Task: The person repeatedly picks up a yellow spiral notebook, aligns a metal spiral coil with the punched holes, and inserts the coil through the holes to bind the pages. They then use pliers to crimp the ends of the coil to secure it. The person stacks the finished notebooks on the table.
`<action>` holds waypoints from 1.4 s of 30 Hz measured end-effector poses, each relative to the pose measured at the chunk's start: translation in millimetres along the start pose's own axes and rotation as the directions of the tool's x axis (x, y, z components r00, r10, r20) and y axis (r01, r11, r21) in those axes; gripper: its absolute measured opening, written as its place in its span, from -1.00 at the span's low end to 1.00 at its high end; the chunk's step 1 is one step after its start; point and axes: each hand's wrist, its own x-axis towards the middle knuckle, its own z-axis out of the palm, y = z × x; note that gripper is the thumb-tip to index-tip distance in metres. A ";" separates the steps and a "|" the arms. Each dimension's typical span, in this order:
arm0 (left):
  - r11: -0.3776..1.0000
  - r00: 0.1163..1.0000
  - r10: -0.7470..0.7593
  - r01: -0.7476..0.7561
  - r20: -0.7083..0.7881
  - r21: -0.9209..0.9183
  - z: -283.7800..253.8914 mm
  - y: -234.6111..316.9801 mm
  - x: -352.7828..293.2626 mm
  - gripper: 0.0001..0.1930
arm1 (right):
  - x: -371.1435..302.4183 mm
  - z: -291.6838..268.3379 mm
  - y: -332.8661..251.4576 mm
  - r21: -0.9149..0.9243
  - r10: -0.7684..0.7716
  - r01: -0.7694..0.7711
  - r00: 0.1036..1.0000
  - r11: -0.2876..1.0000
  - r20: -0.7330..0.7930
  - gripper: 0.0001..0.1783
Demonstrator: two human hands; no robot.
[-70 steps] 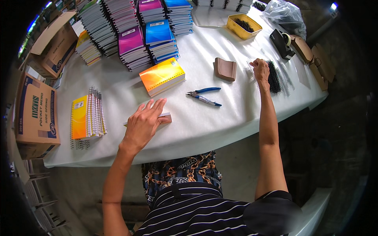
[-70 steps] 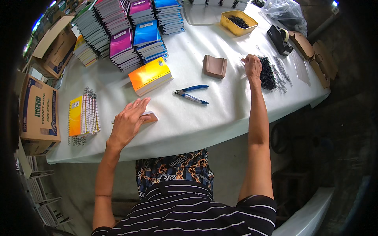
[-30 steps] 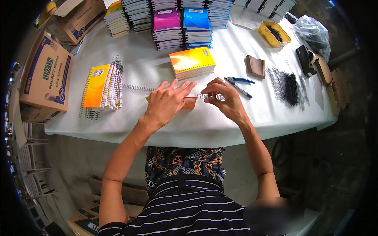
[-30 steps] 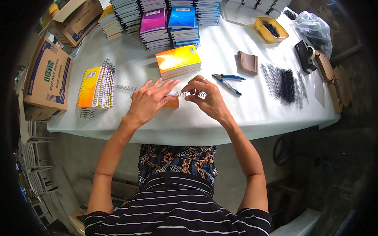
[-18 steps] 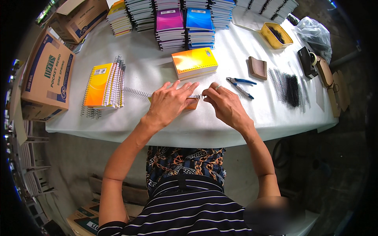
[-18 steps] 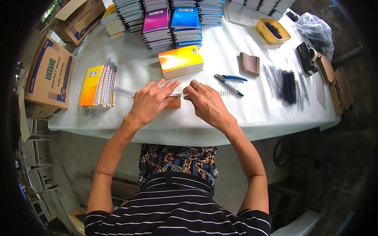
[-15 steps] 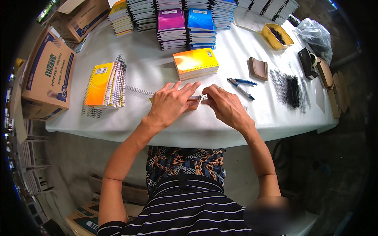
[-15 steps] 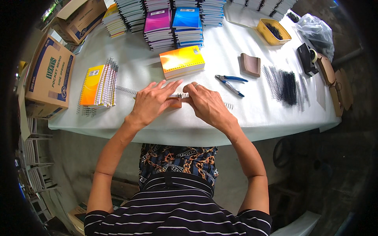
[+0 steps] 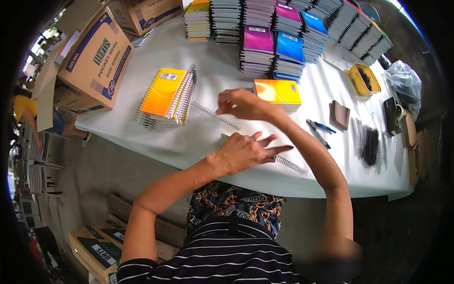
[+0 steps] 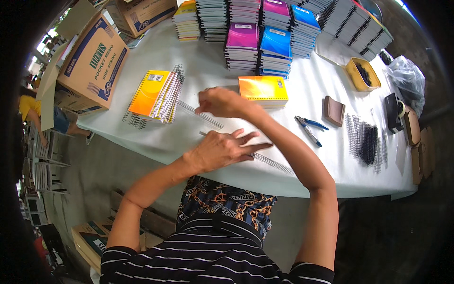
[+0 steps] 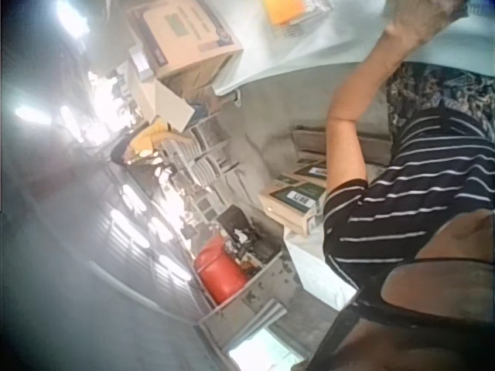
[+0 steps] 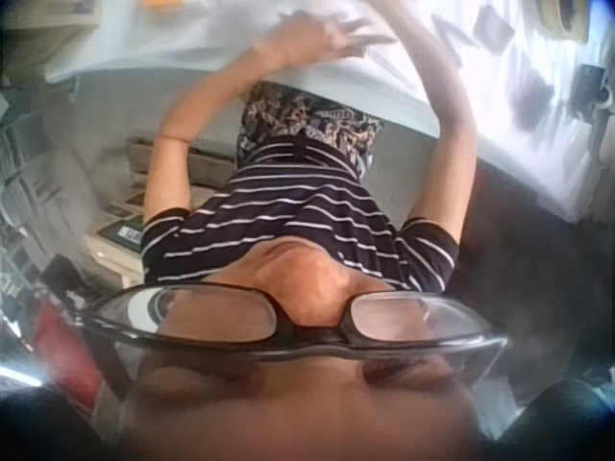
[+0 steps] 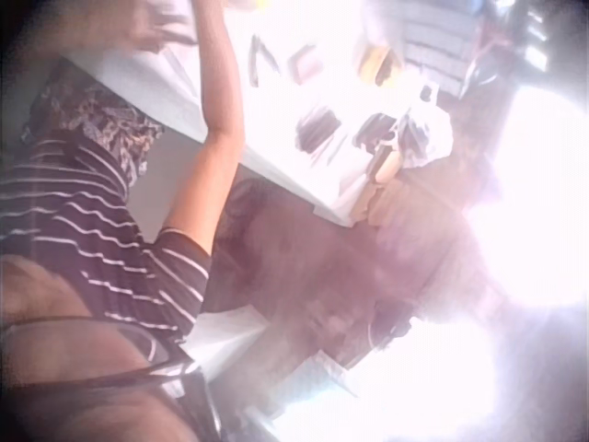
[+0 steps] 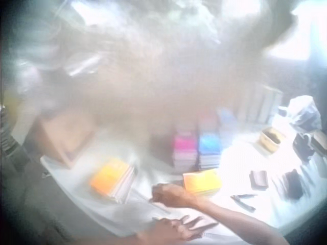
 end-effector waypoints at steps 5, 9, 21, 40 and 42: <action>0.999 0.998 0.048 -0.047 0.044 -0.014 1.4 -1.8 -3.8 -0.42 | 16.5 29.9 -3.4 -0.332 0.086 -0.045 0.990 0.942 0.112 -0.64; 0.996 0.996 -0.076 0.078 0.043 -0.043 -5.6 0.0 -3.6 -0.34 | -56.0 -31.7 -26.4 -0.387 0.073 -0.144 0.979 0.911 -0.192 -0.57; 0.997 0.995 0.075 -0.077 -0.064 -0.030 -8.1 -12.2 19.3 -0.22 | -321.5 -128.0 93.3 -0.297 0.582 -0.759 0.640 0.579 -0.502 -0.34; 0.968 0.954 -0.229 0.244 0.193 -0.056 -12.9 -31.3 18.3 -0.01 | -172.3 -47.5 7.7 0.347 0.267 -0.316 0.947 0.883 0.181 -0.32; 0.972 0.962 -0.215 0.228 0.166 -0.063 -10.9 -30.6 16.8 -0.02 | -172.5 -50.3 7.2 0.297 0.283 -0.317 0.947 0.901 0.154 -0.31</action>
